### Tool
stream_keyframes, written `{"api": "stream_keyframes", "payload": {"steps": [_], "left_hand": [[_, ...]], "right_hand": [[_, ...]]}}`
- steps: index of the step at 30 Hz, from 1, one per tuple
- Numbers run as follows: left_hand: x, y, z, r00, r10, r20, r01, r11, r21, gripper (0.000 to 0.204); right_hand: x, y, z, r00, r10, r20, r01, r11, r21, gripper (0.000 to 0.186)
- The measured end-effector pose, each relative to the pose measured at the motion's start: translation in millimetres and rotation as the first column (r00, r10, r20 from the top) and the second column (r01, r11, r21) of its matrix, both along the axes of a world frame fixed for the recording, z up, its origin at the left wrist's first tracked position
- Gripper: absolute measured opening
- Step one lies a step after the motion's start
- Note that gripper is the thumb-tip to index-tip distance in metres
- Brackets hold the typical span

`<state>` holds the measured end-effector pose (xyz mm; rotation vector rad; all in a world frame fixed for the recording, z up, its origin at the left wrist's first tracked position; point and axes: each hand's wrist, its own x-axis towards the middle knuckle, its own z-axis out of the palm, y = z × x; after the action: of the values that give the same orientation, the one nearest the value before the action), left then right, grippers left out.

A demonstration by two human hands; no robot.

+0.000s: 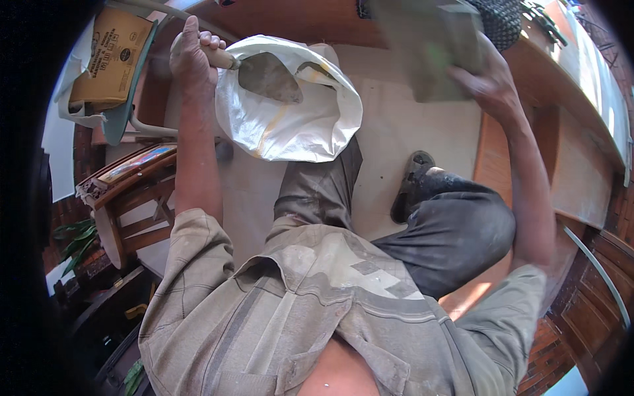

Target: The recorder applies mortar to a tile using a trowel and spreader.

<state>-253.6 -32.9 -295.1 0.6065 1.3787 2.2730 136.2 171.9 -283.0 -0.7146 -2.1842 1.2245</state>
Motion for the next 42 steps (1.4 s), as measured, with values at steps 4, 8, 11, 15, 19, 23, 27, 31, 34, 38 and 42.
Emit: {"api": "stream_keyframes", "payload": {"steps": [4,8,11,15,19,23,27,31,34,38,42], "left_hand": [[-2,-2,-1,0.998,0.015,0.067,-0.019,0.998,0.057,0.027],[3,16,3,0.995,-0.035,0.096,0.023,0.992,0.123,0.027],[2,4,15,0.993,0.115,0.002,-0.115,0.99,0.075,0.033],[0,-1,19,0.997,0.07,0.037,-0.072,0.996,0.054,0.033],[-1,4,20,0.996,0.089,0.026,-0.091,0.995,0.044,0.033],[-9,6,16,0.993,0.115,0.0,-0.115,0.992,0.048,0.034],[-10,14,21,0.989,0.15,-0.007,-0.15,0.988,-0.029,0.033],[-2,20,23,0.989,0.145,-0.022,-0.144,0.988,0.056,0.034],[0,16,9,0.968,0.247,0.041,-0.245,0.969,-0.033,0.034],[5,13,11,0.972,0.233,0.001,-0.233,0.972,0.003,0.032],[5,14,22,0.976,0.218,0.003,-0.217,0.975,-0.05,0.032]], "right_hand": [[-84,-60,47,0.957,0.073,0.279,-0.169,0.927,0.336,0.042],[-122,-66,-25,0.968,0.109,0.228,-0.193,0.9,0.39,0.038],[-123,-88,-45,0.896,0.175,0.408,-0.365,0.814,0.452,0.039],[-133,-96,-31,0.945,0.09,0.314,-0.195,0.926,0.323,0.036],[-134,-104,-63,0.902,0.144,0.406,-0.341,0.814,0.47,0.034],[-144,-107,-38,0.976,0.056,0.209,-0.158,0.842,0.515,0.033],[-144,-107,-62,0.907,0.144,0.396,-0.38,0.686,0.621,0.034],[-162,-109,-31,0.965,0.051,0.257,-0.208,0.747,0.632,0.035],[-162,-107,-37,0.939,0.13,0.319,-0.306,0.74,0.599,0.033],[-165,-109,-22,0.939,0.121,0.321,-0.295,0.765,0.573,0.035],[-155,-115,-55,0.838,0.226,0.497,-0.5,0.681,0.534,0.033]]}}
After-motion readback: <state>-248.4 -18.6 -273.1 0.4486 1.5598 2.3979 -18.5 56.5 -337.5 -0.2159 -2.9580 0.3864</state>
